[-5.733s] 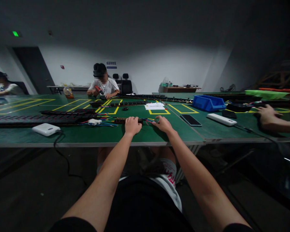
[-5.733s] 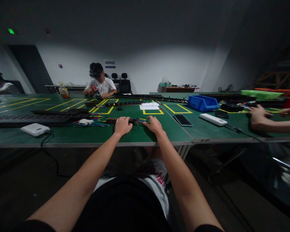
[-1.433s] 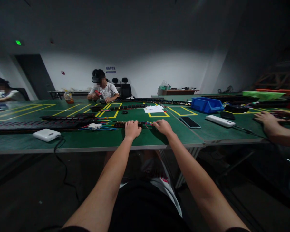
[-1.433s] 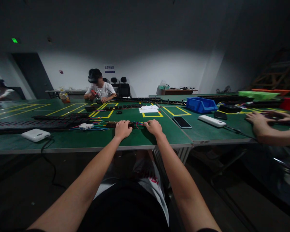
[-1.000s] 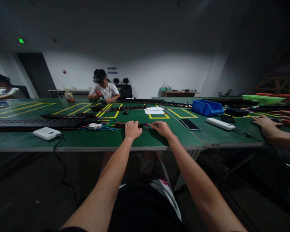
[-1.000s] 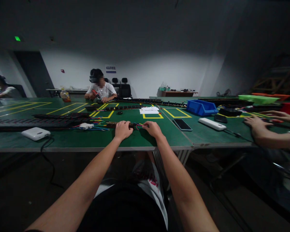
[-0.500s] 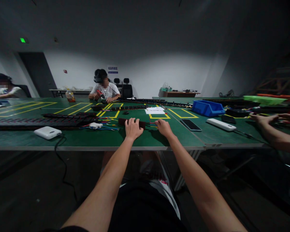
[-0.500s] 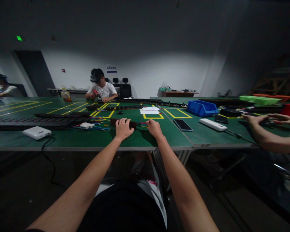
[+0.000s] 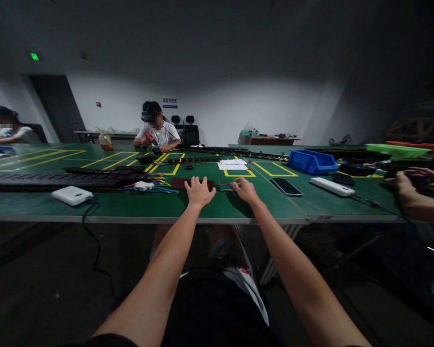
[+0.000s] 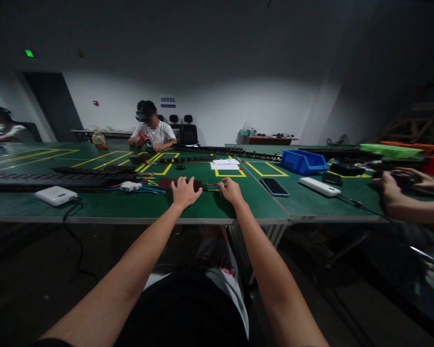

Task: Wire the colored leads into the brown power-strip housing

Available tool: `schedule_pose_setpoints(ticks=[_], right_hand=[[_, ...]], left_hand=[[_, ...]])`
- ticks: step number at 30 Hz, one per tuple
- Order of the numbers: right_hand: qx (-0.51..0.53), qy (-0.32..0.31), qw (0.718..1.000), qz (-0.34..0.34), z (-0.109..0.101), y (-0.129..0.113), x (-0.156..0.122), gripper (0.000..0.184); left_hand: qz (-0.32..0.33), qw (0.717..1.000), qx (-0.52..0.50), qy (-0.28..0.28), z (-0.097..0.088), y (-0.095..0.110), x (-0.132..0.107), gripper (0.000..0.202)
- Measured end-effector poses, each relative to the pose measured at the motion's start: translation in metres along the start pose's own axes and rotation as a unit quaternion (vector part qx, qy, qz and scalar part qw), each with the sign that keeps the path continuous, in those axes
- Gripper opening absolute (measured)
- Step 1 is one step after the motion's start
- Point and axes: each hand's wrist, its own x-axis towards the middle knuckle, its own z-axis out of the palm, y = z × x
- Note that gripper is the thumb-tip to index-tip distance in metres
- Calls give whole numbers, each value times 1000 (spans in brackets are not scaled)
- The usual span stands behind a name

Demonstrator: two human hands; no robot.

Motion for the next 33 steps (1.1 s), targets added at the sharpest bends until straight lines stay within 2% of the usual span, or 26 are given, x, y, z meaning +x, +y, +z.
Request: schedule_pose_setpoints(ticks=[4,7,11,18,24,29,33], right_hand=[[-18,44,998,-49,0,5,1,25],[-28,7,997,-74,1,5,0,24],[-49,-65,993,-82,3,4,-2,22],[-37,6,993,-113,-1,3,0,26],[-37,-69,989,-122,0,2,-2,20],[-21,-14,989,-143,-1,0,-2,27],[-40,-61,986,-147,-2,-2,-2,22]], left_hand=[[-22,1000,-4,-3,1,1,0,67],[-23,1000,-20,3,1,1,1,61],[0,999,-23,-24,3,-2,3,59],[13,999,-19,-38,10,-7,7,61],[-13,998,-6,-59,5,-5,6,67],[-12,998,-2,-66,2,-5,5,67],[-7,997,-4,-72,3,-5,5,68]])
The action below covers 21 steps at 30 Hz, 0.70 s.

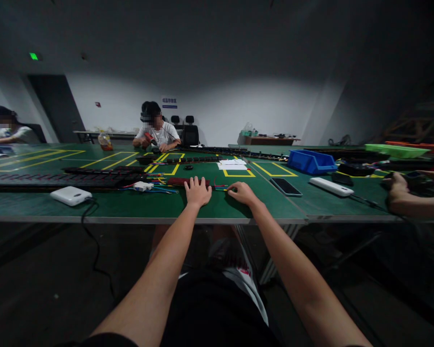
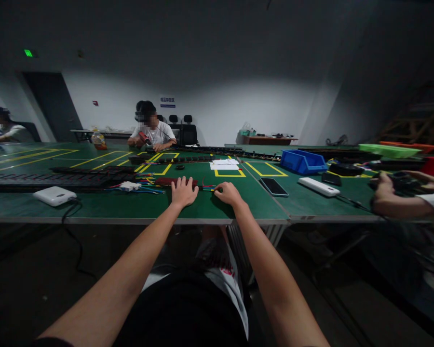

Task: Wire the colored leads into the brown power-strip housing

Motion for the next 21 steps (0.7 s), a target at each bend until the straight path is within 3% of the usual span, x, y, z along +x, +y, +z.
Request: schedule_pose_setpoints(ticks=[3,7,11,15,21], right_hand=[[1,-3,1000,-1,0,0,0,21],[29,36,999,22,3,0,0,36],[26,3,998,52,5,-1,-3,40],[23,0,1000,13,5,-3,-4,41],[87,70,993,-28,3,-4,-1,52]], left_hand=[[-4,1000,-1,-11,1,-1,2,69],[-7,1000,0,-6,3,-1,3,67],[-1,1000,-3,-8,3,-1,3,67],[0,1000,-6,-2,3,-1,2,67],[-3,1000,-7,5,4,-1,1,66]])
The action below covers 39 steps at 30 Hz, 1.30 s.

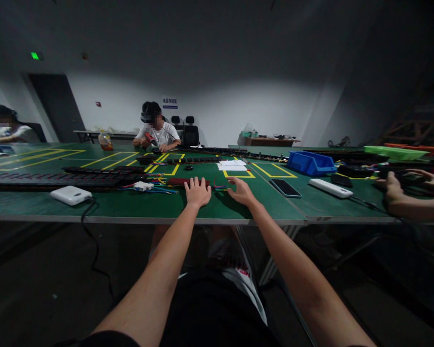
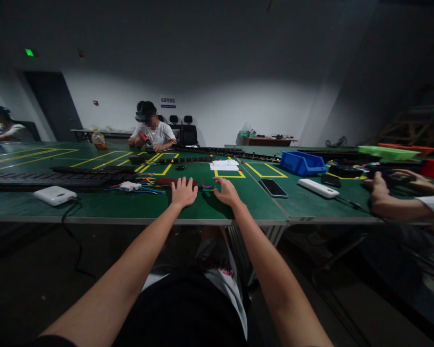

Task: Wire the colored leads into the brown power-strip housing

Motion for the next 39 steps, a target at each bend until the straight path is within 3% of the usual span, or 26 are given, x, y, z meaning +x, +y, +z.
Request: schedule_pose_setpoints(ticks=[3,8,11,16,24,34,39], right_hand=[[-7,13,1000,9,1,0,1,53],[-93,-106,989,33,4,-5,-1,44],[-138,-124,982,36,4,-11,-2,36],[-136,-83,987,29,-2,-18,-2,32],[-106,-17,986,127,-7,-16,-3,22],[14,19,999,39,-6,-8,0,28],[5,25,997,75,-3,-5,0,26]], left_hand=[[-3,1000,0,2,0,1,-1,66],[-4,1000,8,10,1,1,-1,65],[-1,1000,11,16,2,1,-1,64],[2,1000,10,9,3,0,1,65],[5,1000,8,5,2,-1,1,66],[2,1000,13,11,-2,2,-2,65],[-1,1000,15,12,-5,4,-4,64]])
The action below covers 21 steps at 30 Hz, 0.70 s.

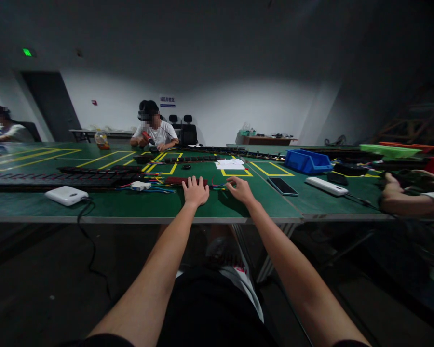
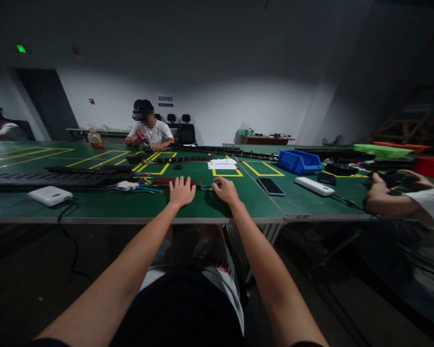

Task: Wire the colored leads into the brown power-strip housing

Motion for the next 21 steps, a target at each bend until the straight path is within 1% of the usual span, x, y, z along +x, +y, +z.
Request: schedule_pose_setpoints(ticks=[3,9,21], right_hand=[[-13,2,1000,11,1,1,0,24],[-23,7,1000,6,0,3,-1,25],[-23,-12,999,19,2,5,1,23]], left_hand=[[1,1000,-6,1,0,0,0,64],[2,1000,-6,-8,-1,0,0,65],[5,1000,-7,-12,1,-2,3,65]])
